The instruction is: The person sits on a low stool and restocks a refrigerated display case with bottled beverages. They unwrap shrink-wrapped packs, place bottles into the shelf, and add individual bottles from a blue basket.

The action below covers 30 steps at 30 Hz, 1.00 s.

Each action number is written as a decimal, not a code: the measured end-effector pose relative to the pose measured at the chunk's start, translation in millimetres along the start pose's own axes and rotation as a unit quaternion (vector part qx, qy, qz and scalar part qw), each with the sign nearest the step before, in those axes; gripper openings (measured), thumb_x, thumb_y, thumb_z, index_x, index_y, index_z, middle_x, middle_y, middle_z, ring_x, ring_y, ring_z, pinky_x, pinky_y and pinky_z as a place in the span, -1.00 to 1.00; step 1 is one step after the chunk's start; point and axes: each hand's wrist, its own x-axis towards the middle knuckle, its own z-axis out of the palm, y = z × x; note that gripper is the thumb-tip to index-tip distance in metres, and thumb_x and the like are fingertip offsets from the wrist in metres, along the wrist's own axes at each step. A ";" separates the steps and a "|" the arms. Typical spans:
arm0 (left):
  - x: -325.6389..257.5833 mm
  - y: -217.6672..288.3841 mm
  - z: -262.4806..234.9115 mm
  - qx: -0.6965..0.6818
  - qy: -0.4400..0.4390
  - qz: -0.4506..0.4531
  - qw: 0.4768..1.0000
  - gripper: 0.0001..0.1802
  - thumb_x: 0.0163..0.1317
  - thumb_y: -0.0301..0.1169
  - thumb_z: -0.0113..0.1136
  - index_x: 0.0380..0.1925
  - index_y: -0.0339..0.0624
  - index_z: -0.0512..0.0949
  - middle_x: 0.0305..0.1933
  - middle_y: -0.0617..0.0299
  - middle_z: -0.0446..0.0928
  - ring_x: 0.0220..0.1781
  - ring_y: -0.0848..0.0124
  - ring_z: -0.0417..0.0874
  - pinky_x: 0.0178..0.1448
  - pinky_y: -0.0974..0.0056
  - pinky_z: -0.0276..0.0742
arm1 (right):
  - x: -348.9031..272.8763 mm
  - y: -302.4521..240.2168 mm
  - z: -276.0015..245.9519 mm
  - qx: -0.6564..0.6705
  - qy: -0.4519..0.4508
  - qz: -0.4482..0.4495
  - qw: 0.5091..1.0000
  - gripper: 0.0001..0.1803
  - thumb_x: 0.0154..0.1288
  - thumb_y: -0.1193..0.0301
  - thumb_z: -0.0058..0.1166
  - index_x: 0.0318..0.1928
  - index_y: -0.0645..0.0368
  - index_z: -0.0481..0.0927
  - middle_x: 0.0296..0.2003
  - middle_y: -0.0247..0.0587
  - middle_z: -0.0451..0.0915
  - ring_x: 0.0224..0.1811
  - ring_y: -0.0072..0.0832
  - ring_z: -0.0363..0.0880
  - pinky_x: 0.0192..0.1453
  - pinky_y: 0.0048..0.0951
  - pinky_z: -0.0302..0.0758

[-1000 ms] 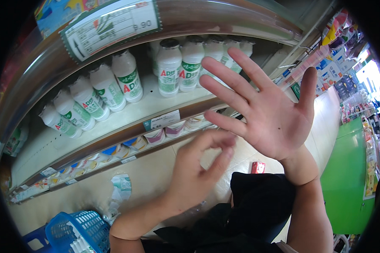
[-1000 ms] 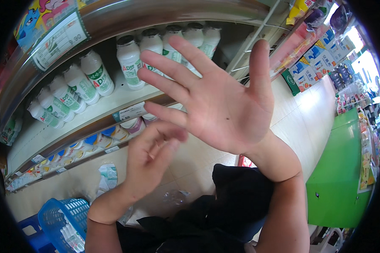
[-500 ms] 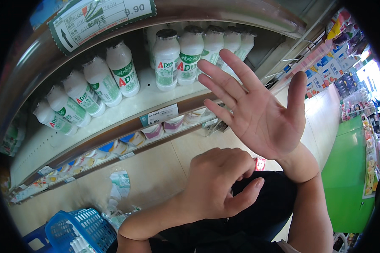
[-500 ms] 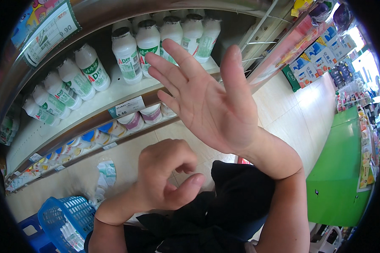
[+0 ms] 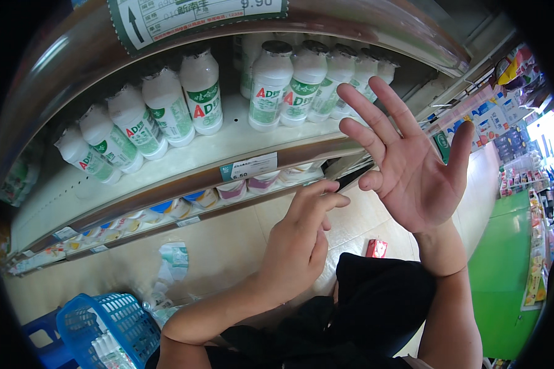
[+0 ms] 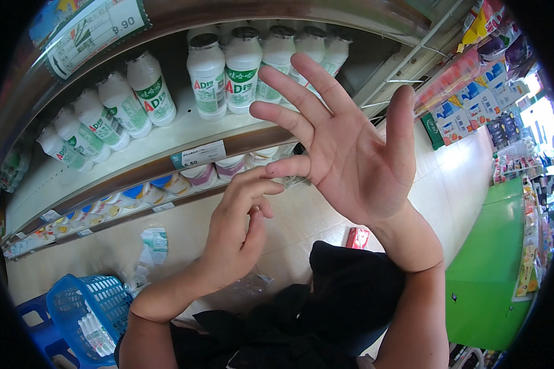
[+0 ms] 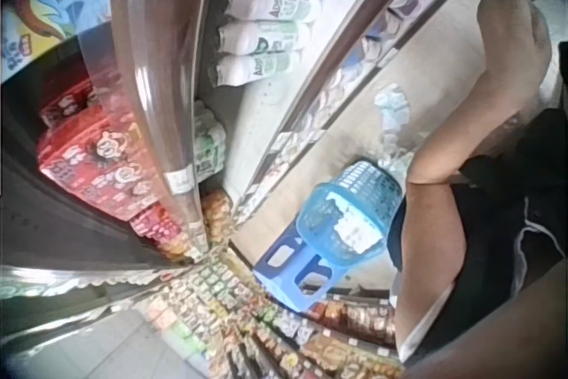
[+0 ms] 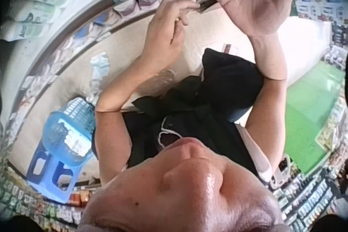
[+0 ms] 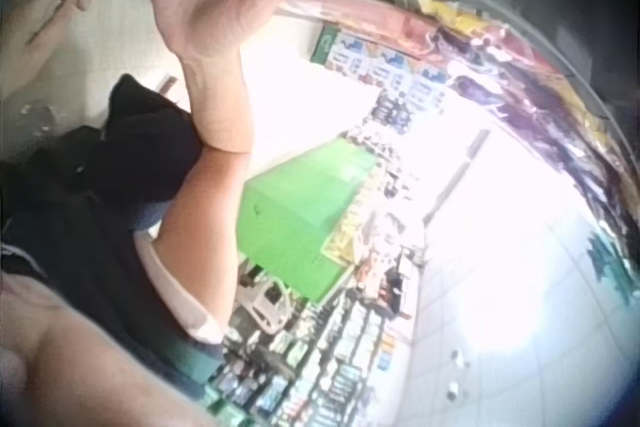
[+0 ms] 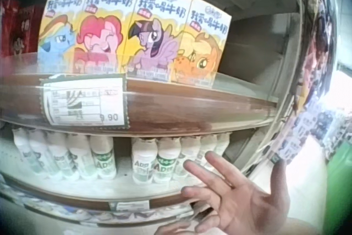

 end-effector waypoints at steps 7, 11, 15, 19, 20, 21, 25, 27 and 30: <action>-5.8 -12.6 0.4 -0.002 -0.028 -0.028 0.999 -0.65 0.01 -0.73 -0.03 -0.15 -0.27 0.44 -0.02 0.05 0.42 -0.40 0.42 0.51 -0.27 0.38 0.46 | -55.4 -38.9 -10.2 -0.685 -0.080 -0.122 0.714 -0.14 0.13 -0.35 -0.35 0.06 0.19 0.35 -0.22 -0.05 0.55 -0.14 -0.26 0.56 0.34 0.23 -0.14; -10.3 -21.7 3.4 0.010 -0.056 -0.038 0.998 -0.70 0.01 -0.73 -0.02 -0.21 -0.30 0.46 -0.07 0.04 0.46 -0.43 0.48 0.51 -0.27 0.43 0.46 | -76.3 -38.3 -36.5 -0.899 -0.049 -0.098 0.423 -0.50 0.02 -0.03 0.14 -0.22 0.13 0.58 -0.46 -0.32 0.51 -0.31 -0.41 0.54 0.37 0.21 -0.25; -13.1 -31.9 8.1 0.018 -0.092 -0.053 0.994 -0.73 0.05 -0.69 -0.01 -0.21 -0.31 0.46 -0.05 0.03 0.44 -0.40 0.38 0.52 -0.24 0.37 0.46 | -69.9 -48.7 -60.1 -0.913 -0.020 -0.127 0.387 -0.55 0.00 0.04 0.17 -0.21 0.11 0.57 -0.60 -0.38 0.41 -0.45 -0.43 0.48 0.36 0.23 -0.18; -13.6 -35.9 10.7 0.018 -0.101 -0.069 0.992 -0.74 0.04 -0.69 0.00 -0.21 -0.32 0.46 -0.06 0.03 0.44 -0.40 0.38 0.51 -0.24 0.38 0.46 | -58.8 -49.2 -78.9 -0.914 -0.014 -0.143 0.381 -0.57 -0.02 0.06 0.20 -0.24 0.10 0.57 -0.64 -0.36 0.41 -0.49 -0.40 0.46 0.35 0.23 -0.15; -13.8 -36.6 10.9 0.017 -0.100 -0.073 0.992 -0.74 0.04 -0.69 0.00 -0.21 -0.32 0.46 -0.06 0.03 0.44 -0.40 0.38 0.51 -0.25 0.38 0.46 | -57.0 -50.2 -83.2 -0.915 -0.007 -0.142 0.377 -0.58 -0.02 0.07 0.19 -0.25 0.10 0.57 -0.64 -0.36 0.41 -0.49 -0.40 0.46 0.35 0.23 -0.15; -13.8 -37.0 11.7 0.015 -0.103 -0.075 0.992 -0.74 0.04 -0.69 0.00 -0.21 -0.32 0.46 -0.07 0.04 0.44 -0.40 0.38 0.51 -0.25 0.38 0.46 | -55.3 -51.3 -88.0 -0.917 -0.001 -0.140 0.374 -0.59 -0.02 0.07 0.19 -0.26 0.10 0.57 -0.64 -0.35 0.41 -0.49 -0.40 0.46 0.35 0.23 -0.15; -13.3 -38.7 16.0 0.015 -0.115 -0.076 0.990 -0.74 0.04 -0.70 0.00 -0.21 -0.31 0.46 -0.07 0.04 0.44 -0.40 0.38 0.52 -0.25 0.37 0.47 | -53.5 -47.3 -102.4 -0.916 0.000 -0.131 0.379 -0.62 -0.02 0.08 0.18 -0.28 0.09 0.57 -0.65 -0.34 0.42 -0.50 -0.38 0.46 0.35 0.23 -0.15; -14.2 -39.9 16.0 0.019 -0.118 -0.076 0.990 -0.74 0.04 -0.70 0.00 -0.21 -0.31 0.46 -0.07 0.04 0.45 -0.40 0.38 0.52 -0.25 0.37 0.47 | -52.1 -43.0 -103.2 -0.916 -0.001 -0.130 0.380 -0.62 -0.03 0.10 0.18 -0.28 0.10 0.57 -0.65 -0.34 0.42 -0.50 -0.38 0.45 0.34 0.20 -0.11; -14.1 -41.0 16.6 0.020 -0.117 -0.076 0.990 -0.73 0.04 -0.69 0.00 -0.21 -0.30 0.46 -0.08 0.05 0.45 -0.40 0.37 0.53 -0.26 0.36 0.48 | -52.4 -41.3 -102.1 -0.911 0.004 -0.131 0.391 -0.64 -0.03 0.15 0.18 -0.28 0.12 0.56 -0.64 -0.32 0.42 -0.47 -0.36 0.46 0.31 0.11 0.03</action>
